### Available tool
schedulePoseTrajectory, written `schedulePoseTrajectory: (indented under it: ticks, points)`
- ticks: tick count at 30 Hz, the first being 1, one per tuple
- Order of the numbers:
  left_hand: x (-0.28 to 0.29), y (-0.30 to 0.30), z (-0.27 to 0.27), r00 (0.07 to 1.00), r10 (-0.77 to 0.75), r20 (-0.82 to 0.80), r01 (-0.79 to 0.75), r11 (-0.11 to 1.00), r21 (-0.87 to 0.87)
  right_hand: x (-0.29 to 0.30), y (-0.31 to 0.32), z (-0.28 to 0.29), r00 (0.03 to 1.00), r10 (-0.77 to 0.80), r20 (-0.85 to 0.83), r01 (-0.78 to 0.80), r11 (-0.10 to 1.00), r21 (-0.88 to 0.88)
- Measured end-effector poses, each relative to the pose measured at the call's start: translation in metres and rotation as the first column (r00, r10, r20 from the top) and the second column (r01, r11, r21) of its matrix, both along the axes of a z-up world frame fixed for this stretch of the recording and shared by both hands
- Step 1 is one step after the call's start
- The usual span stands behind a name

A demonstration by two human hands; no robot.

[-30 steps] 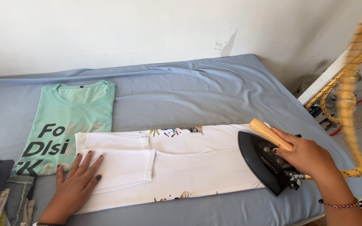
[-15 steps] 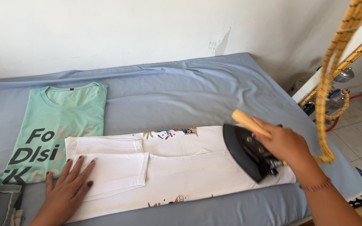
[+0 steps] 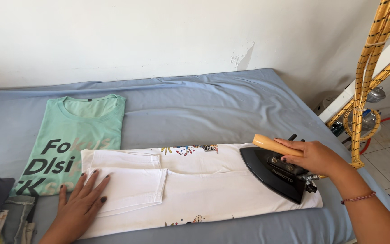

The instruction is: The person irons a white t-shirt on a bed using a steam iron. They smooth the fabric, iron the front and back, and fold the shirt neatly. The person then places the finished shirt on a stack of other folded clothes.

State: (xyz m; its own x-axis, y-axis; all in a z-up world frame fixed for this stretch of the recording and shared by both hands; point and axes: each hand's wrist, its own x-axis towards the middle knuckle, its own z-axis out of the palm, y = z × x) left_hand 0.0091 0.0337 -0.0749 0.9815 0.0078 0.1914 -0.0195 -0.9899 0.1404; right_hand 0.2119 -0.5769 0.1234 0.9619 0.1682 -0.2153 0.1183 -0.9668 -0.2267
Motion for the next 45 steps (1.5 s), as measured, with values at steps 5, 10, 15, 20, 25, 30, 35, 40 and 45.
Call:
schedulePoseTrajectory:
  ticks: [5,10,15,20,25,30,35,40,45]
  points:
    - [0.004,0.005,-0.017,0.997,0.033,-0.063,-0.031,0.999,0.030,0.005,0.009,-0.003,0.979,0.097,0.180,-0.060,0.978,-0.202]
    - [0.011,0.016,-0.034,0.984,0.101,-0.147,-0.089,0.992,0.084,0.049,0.036,-0.004,0.961,0.207,0.185,-0.170,0.966,-0.197]
    - [0.020,0.028,-0.045,0.906,0.210,-0.366,-0.148,0.970,0.191,0.104,0.085,-0.014,0.837,0.417,0.355,-0.397,0.908,-0.130]
    - [0.014,0.032,-0.050,0.979,0.087,-0.182,-0.068,0.992,0.110,0.138,0.138,-0.018,0.634,0.501,0.589,-0.512,0.843,-0.165]
    - [0.007,0.028,-0.042,0.985,0.041,-0.170,-0.036,0.999,0.028,0.137,0.161,-0.027,0.315,0.477,0.820,-0.462,0.832,-0.307]
    - [0.006,0.021,-0.031,0.994,0.003,-0.113,-0.002,1.000,0.013,0.088,0.070,-0.054,0.437,0.210,0.875,-0.350,0.936,-0.050]
    - [0.007,0.011,-0.018,0.995,0.016,-0.103,-0.016,1.000,0.008,0.013,-0.039,-0.094,0.807,-0.256,0.532,0.327,0.944,-0.043]
    - [0.002,-0.004,0.007,0.995,0.011,-0.100,-0.016,0.999,-0.049,-0.007,-0.044,-0.130,0.837,-0.387,0.386,0.390,0.918,0.074]
    - [-0.007,-0.016,0.024,0.994,0.052,-0.097,-0.067,0.985,-0.159,0.009,-0.047,-0.143,0.860,-0.381,0.339,0.402,0.916,0.011]
